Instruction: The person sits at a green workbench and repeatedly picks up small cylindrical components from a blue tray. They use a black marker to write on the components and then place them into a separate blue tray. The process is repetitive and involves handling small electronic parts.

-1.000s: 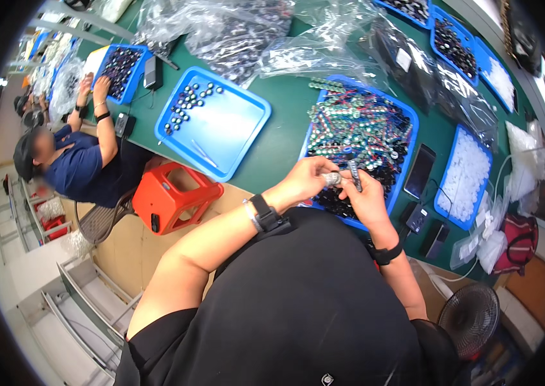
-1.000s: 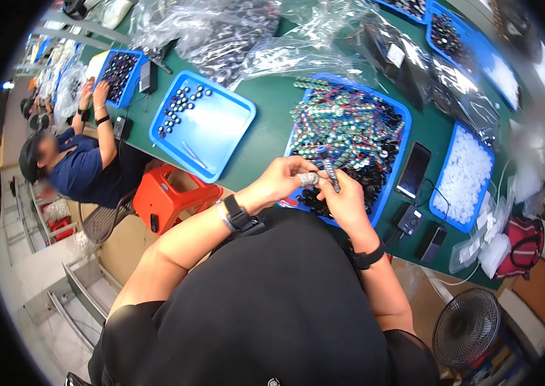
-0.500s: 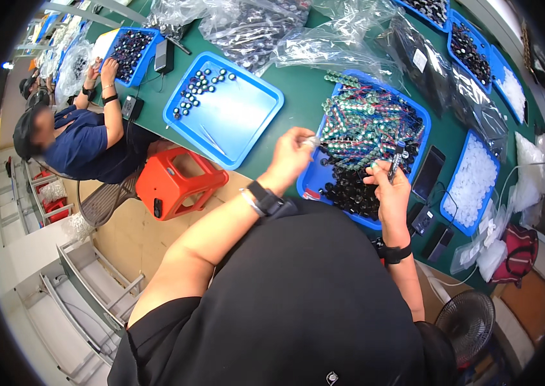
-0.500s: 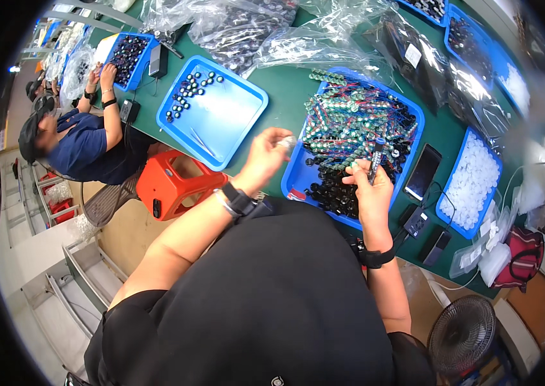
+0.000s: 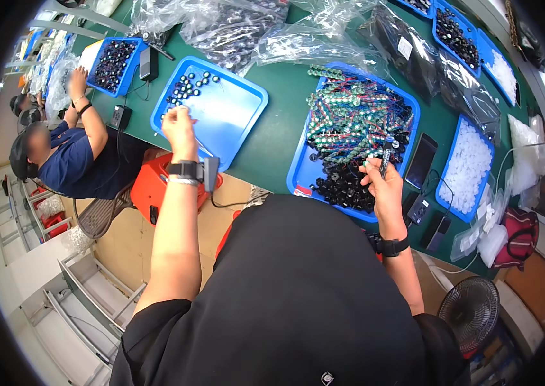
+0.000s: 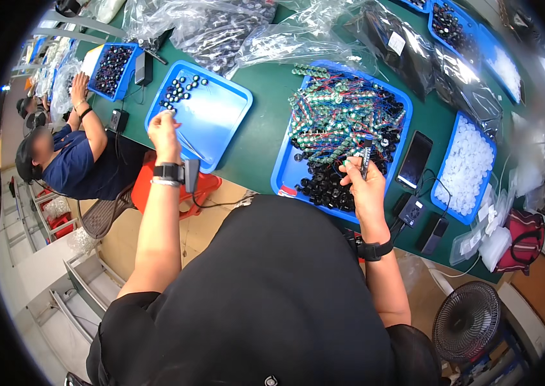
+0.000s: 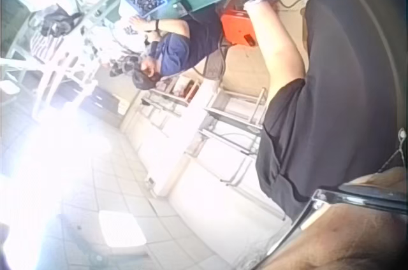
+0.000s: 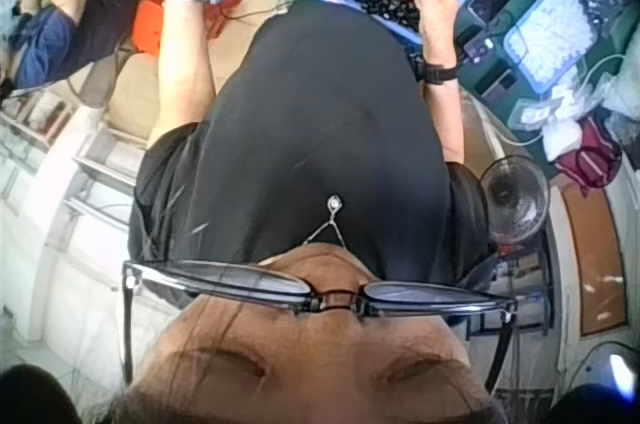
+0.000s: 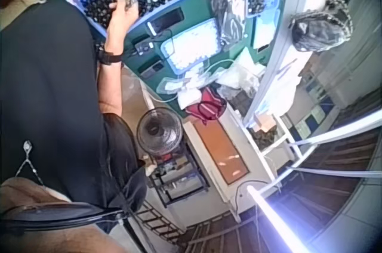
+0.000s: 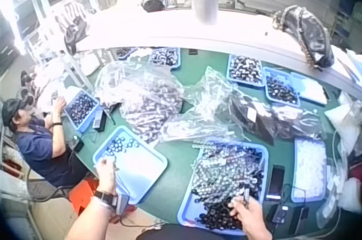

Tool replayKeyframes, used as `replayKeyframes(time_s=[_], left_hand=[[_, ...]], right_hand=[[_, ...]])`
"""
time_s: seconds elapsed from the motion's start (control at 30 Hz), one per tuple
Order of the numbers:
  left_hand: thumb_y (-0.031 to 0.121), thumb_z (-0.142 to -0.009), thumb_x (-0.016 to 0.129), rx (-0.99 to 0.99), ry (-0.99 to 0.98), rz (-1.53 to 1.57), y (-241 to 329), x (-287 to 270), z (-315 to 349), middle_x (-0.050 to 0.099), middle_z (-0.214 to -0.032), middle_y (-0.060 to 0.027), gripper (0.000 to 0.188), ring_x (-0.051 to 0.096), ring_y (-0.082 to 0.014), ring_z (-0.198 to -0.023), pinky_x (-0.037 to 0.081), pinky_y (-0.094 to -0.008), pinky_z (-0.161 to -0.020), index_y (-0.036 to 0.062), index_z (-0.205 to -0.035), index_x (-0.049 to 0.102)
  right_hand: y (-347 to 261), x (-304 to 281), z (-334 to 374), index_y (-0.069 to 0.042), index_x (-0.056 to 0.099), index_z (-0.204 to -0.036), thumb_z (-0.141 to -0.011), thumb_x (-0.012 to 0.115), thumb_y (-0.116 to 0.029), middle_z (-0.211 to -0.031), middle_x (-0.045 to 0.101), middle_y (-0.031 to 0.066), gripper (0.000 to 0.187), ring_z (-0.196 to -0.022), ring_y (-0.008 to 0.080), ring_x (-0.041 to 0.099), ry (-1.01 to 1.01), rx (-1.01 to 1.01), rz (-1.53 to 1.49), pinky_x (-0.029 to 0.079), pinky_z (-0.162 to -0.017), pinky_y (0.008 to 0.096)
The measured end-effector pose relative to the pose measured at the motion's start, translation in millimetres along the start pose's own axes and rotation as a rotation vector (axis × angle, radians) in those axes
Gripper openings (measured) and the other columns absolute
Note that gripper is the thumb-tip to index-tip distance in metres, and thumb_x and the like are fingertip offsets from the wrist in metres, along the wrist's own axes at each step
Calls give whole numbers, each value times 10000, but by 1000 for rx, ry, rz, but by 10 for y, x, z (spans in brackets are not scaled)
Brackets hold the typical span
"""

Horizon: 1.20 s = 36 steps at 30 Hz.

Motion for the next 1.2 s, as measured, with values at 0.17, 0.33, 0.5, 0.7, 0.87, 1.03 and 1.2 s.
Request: replayKeyframes(time_s=[0.17,0.33,0.5,0.7,0.87,1.03,1.2], left_hand=[[107,-815,634,-20,86,-111,-34,-171,-393,604,-852,-91,267,583,-132,-690,546,-276,-634,-76,-994,560],[121,-691,722,14,-50,-722,-173,-65,-480,441,-1324,-281,694,410,-340,-1264,312,-409,-1054,15,-1326,464],[80,-755,629,-46,-703,-583,391,825,884,639,-999,-180,309,609,-327,-946,473,-391,-869,35,-1060,622],[193,-726,656,743,-1377,-791,-133,1223,2127,650,-904,-68,252,549,-251,-962,414,-381,-846,103,-958,696],[159,-715,615,795,-1527,-823,-144,1291,2206,643,-865,-57,213,563,-234,-934,404,-360,-830,131,-911,695],[119,-732,586,637,-1647,-825,-272,1319,2321,643,-875,-128,130,601,-321,-918,460,-417,-808,64,-836,642],[137,-792,606,224,-1709,-789,-145,1322,2253,631,-954,-166,169,589,-358,-957,463,-437,-822,31,-923,618]], right_hand=[[-2,21,13,-30,613,-1013,-886,621,-131,-853,672,79,162,-583,44,539,-21,-9,-32,330,-454,158],[25,10,13,-34,612,-1013,-889,617,-131,-851,671,73,157,-577,36,531,-13,-7,-11,322,-446,157],[66,-4,7,-12,599,-1029,-889,613,-126,-858,662,77,181,-587,41,530,-10,3,7,306,-440,151],[78,69,7,4,592,-1043,-889,610,-124,-860,656,84,201,-589,46,527,-51,25,32,302,-440,151],[110,110,5,-28,611,-1017,-879,623,-111,-850,661,62,162,-576,40,525,-66,28,48,304,-444,159],[119,84,-15,-8,587,-1053,-888,619,-124,-845,652,71,204,-580,47,525,-54,35,67,305,-441,157],[104,104,-4,0,575,-1072,-898,589,-102,-869,650,82,202,-596,47,530,-77,40,88,317,-446,160]])
Point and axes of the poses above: each hand's wrist, its own z-axis away from the middle knuckle, its own x-axis out of the palm, y = z × x, the point moved 3 cm from there along -z, towards the middle knuckle
